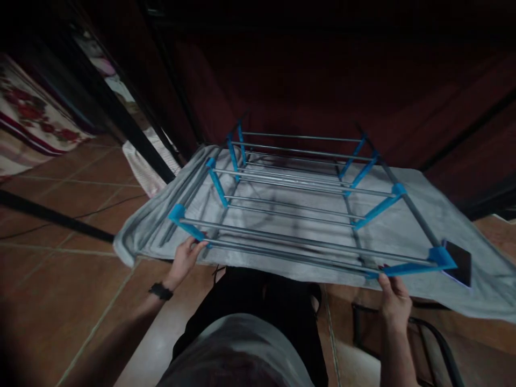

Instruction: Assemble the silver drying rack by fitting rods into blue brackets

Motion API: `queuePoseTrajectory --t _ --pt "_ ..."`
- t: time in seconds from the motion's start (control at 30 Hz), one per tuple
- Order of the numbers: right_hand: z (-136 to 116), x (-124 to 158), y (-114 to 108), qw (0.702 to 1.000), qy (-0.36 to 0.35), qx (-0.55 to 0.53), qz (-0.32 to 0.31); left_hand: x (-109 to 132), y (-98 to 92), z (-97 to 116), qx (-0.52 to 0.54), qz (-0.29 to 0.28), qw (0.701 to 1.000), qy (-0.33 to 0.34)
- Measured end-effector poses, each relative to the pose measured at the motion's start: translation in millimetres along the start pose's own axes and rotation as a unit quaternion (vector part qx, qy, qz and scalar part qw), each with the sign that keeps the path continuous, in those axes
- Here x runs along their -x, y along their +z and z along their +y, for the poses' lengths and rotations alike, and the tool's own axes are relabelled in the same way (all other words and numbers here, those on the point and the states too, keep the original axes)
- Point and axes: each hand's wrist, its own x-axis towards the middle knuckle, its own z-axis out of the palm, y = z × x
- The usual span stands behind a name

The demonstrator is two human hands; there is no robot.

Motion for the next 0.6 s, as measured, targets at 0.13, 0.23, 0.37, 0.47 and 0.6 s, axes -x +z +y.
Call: queuePoseTrajectory --t 0.13,0.23,0.37,0.47,0.6 --pt "-7 5 -6 0.999 0.014 0.043 0.008 3 -3.4 0 -0.014 -0.026 0.999 0.013" --pt "-9 6 -6 0.999 0.0 0.031 -0.027 2 -3.3 -1 -0.028 -0.03 0.999 0.02" --pt "-10 6 2 0.999 -0.004 0.015 -0.045 1 -1.7 -4 -0.05 -0.019 0.998 0.035" --pt "-21 10 9 0.999 0.0 -0.017 -0.048 2 -1.8 -9 -0.067 -0.015 0.997 0.04" --pt "-38 14 20 0.995 -0.005 -0.074 -0.072 -5 0.0 -18 -0.113 -0.007 0.993 0.027"
